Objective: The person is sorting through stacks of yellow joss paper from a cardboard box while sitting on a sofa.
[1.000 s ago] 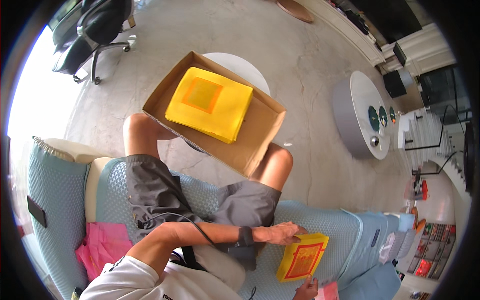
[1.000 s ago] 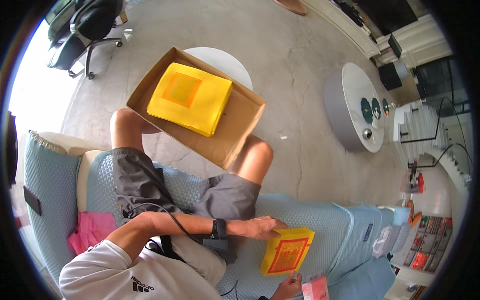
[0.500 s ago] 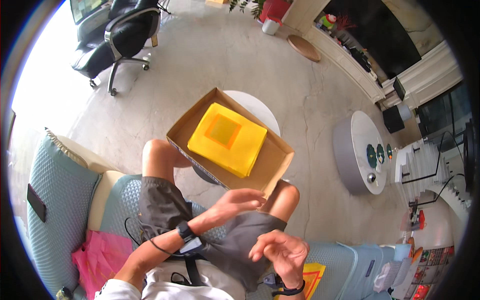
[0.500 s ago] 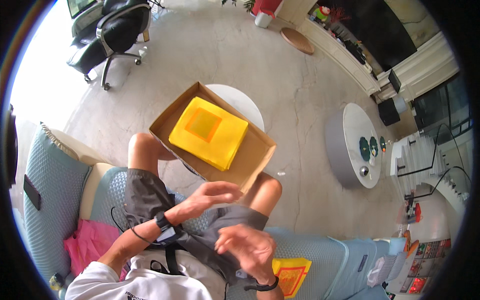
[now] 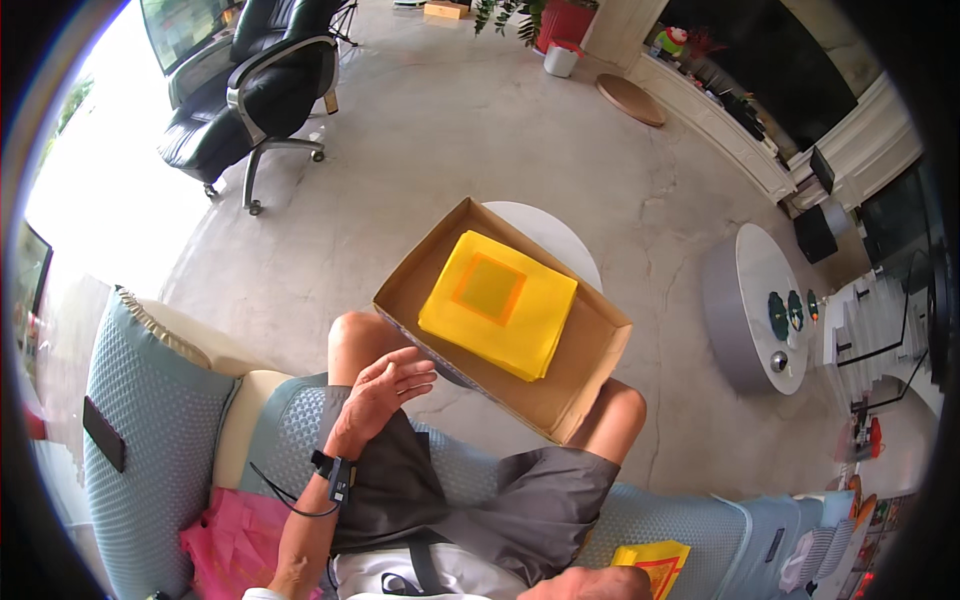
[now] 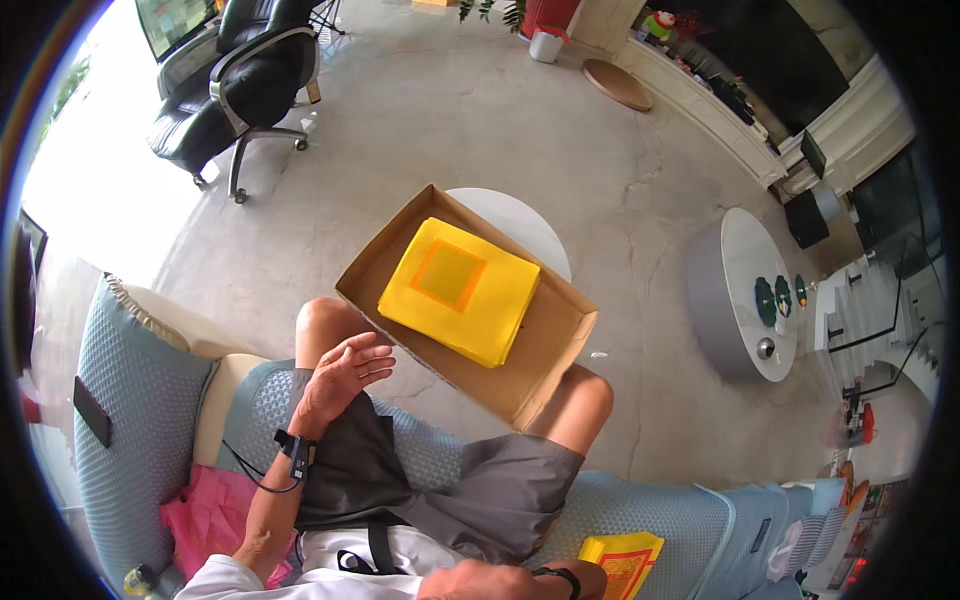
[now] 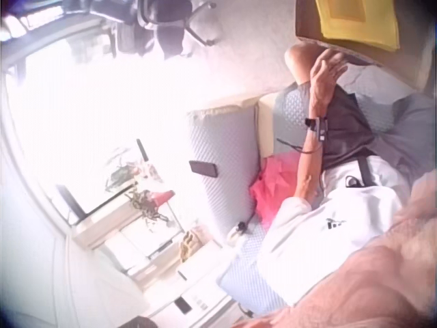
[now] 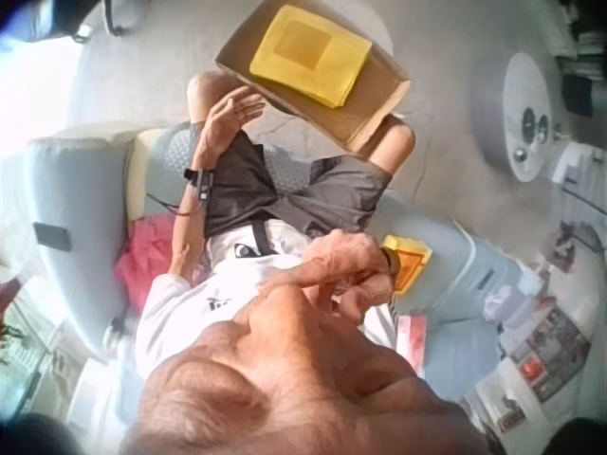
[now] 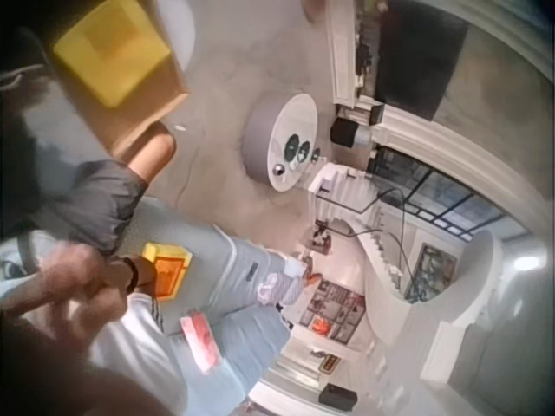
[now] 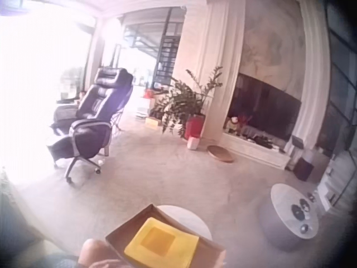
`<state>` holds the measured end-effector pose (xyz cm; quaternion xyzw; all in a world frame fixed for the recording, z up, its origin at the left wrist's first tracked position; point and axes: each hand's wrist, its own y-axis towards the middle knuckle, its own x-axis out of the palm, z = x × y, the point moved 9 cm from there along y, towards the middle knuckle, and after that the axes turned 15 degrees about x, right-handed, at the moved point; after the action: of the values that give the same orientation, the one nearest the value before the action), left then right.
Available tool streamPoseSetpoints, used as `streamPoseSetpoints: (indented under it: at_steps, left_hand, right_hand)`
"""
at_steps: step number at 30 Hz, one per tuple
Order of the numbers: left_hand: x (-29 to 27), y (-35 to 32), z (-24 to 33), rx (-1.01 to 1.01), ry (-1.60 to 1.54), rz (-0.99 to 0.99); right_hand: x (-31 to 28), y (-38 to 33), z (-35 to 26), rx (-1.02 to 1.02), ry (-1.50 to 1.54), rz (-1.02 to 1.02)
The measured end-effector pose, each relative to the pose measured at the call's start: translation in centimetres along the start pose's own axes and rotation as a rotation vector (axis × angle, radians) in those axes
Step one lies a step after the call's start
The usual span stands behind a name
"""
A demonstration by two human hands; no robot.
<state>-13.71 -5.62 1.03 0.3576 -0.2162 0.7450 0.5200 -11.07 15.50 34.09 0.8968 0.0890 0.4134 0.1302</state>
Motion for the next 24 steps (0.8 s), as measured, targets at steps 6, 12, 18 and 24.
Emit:
streamPoseSetpoints:
  at_steps: [6, 12, 18, 24]
  left_hand:
    - [-0.3, 0.2, -1.1, -0.011, -0.107, -0.005]
    - [-1.4, 0.3, 0.1, 0.026, -0.152, 0.027]
    - [-0.5, 0.8, -0.1, 0.021, -0.151, 0.027]
    - [-0.5, 0.7, -0.1, 0.039, -0.145, 0.003]
  right_hand:
    - [-2.1, 1.5, -3.0, -0.133, -0.069, 0.041]
    - [-13.4, -3.7, -3.8, -0.084, -0.675, 1.189]
    - [-25.6, -5.4, -3.1, 0.246, -1.754, 1.288]
    - [-28.6, -3.4, 0.2, 0.315, -2.151, 1.1]
